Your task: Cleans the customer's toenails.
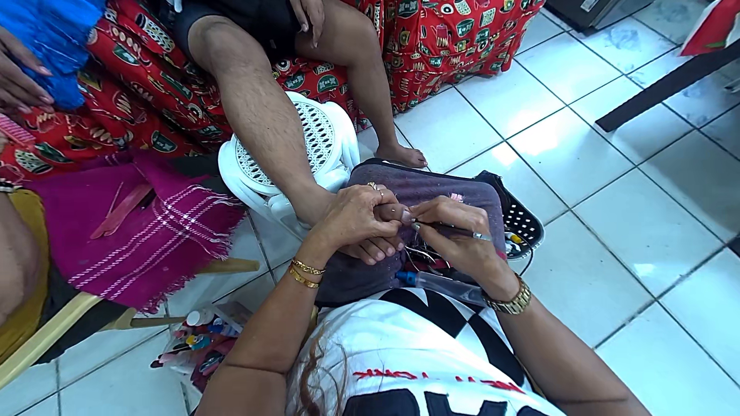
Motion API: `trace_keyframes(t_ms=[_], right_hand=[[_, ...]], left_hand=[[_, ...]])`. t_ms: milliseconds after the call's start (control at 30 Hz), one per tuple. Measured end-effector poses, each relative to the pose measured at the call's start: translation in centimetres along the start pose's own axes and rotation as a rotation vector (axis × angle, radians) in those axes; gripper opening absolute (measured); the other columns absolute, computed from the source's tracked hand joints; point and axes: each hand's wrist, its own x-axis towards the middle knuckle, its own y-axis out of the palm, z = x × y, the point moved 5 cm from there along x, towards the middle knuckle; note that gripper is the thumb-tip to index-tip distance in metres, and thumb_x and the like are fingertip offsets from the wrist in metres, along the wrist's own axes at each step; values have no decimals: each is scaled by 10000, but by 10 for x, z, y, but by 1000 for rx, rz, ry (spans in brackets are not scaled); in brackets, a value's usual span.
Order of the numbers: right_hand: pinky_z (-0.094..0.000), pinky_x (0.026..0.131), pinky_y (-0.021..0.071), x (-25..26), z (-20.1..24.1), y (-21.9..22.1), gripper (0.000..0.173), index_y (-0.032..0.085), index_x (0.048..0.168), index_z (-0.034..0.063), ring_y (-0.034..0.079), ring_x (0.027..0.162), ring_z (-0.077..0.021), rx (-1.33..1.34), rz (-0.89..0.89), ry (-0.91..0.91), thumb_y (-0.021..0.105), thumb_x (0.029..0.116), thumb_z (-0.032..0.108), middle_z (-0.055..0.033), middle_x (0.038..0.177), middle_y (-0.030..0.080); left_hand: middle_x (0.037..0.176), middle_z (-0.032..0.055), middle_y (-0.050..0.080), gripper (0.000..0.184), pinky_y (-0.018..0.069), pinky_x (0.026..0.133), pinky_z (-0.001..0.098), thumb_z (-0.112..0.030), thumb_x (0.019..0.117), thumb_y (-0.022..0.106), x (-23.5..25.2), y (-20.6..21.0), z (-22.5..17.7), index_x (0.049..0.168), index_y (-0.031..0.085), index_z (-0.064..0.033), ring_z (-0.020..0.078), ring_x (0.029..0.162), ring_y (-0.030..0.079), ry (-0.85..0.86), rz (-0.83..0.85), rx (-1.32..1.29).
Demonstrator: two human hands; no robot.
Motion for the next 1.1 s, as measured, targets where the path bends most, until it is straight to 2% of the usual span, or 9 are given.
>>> trace_keyframes(t_ms=[100, 233, 333, 467, 600, 700, 833, 933, 1100], right_hand=[[-189, 765, 572, 0, -4, -2, 45, 685, 809, -33, 697, 855, -90, 16, -22, 20, 642, 819, -26, -104, 882, 717], [-226, 807, 579, 1, 5, 0, 62, 698, 786, -28, 717, 900, -127, -47, 13, -11, 648, 814, -3, -118, 878, 732], [-193, 769, 568, 1, 2, -1, 57, 700, 804, -30, 699, 857, -96, -46, -2, 3, 647, 819, -17, -106, 872, 723], [-226, 790, 577, 2, 8, 1, 64, 700, 799, -24, 715, 883, -126, -84, 23, -21, 648, 826, 2, -113, 870, 729], [-189, 755, 565, 3, 4, -2, 60, 700, 810, -27, 692, 840, -88, -68, 8, 12, 647, 830, -7, -104, 874, 721], [-208, 783, 568, 3, 7, 0, 60, 699, 797, -25, 704, 870, -108, -62, 25, -2, 651, 825, -2, -110, 874, 725], [-186, 754, 562, 4, 3, -3, 57, 691, 806, -26, 692, 842, -87, -52, -2, 18, 641, 827, -11, -101, 873, 721], [-205, 788, 571, 3, 7, -1, 58, 700, 795, -25, 705, 874, -98, -44, 21, 20, 652, 820, -4, -102, 878, 728], [-184, 760, 561, 4, 4, -2, 52, 698, 813, -21, 688, 847, -78, -36, 9, 43, 648, 826, -10, -94, 875, 718]], left_hand=[[849, -10, 682, 293, 509, 724, 324, -412, 807, 752, 0, 1, 0, 890, 750, -132, 108, 798, 642, 13, -8, -10], [835, -10, 679, 303, 499, 708, 332, -425, 809, 746, -1, 0, 1, 890, 746, -133, 114, 783, 638, 15, -12, 9], [841, -9, 678, 289, 501, 707, 341, -412, 810, 752, -1, 1, 0, 890, 743, -134, 118, 787, 640, 20, -12, 12], [844, 4, 695, 291, 516, 717, 364, -394, 805, 737, 5, 2, 2, 885, 748, -115, 137, 803, 658, 30, -13, 6], [854, 8, 695, 287, 519, 724, 363, -388, 810, 748, 6, 3, 1, 891, 747, -113, 137, 809, 660, 28, -7, 5], [854, 4, 697, 286, 518, 724, 355, -388, 813, 744, 5, 2, 2, 888, 748, -112, 130, 809, 659, 36, -15, 8], [847, 14, 696, 293, 515, 722, 362, -388, 810, 748, 6, 2, 0, 885, 746, -105, 143, 805, 660, 39, -16, 4], [837, 4, 691, 302, 509, 716, 349, -406, 810, 742, 5, 1, 0, 883, 745, -113, 128, 793, 652, 30, -23, 1], [845, 0, 682, 299, 507, 713, 342, -409, 805, 747, 3, 2, 1, 883, 738, -121, 122, 795, 645, 40, -11, -2]])
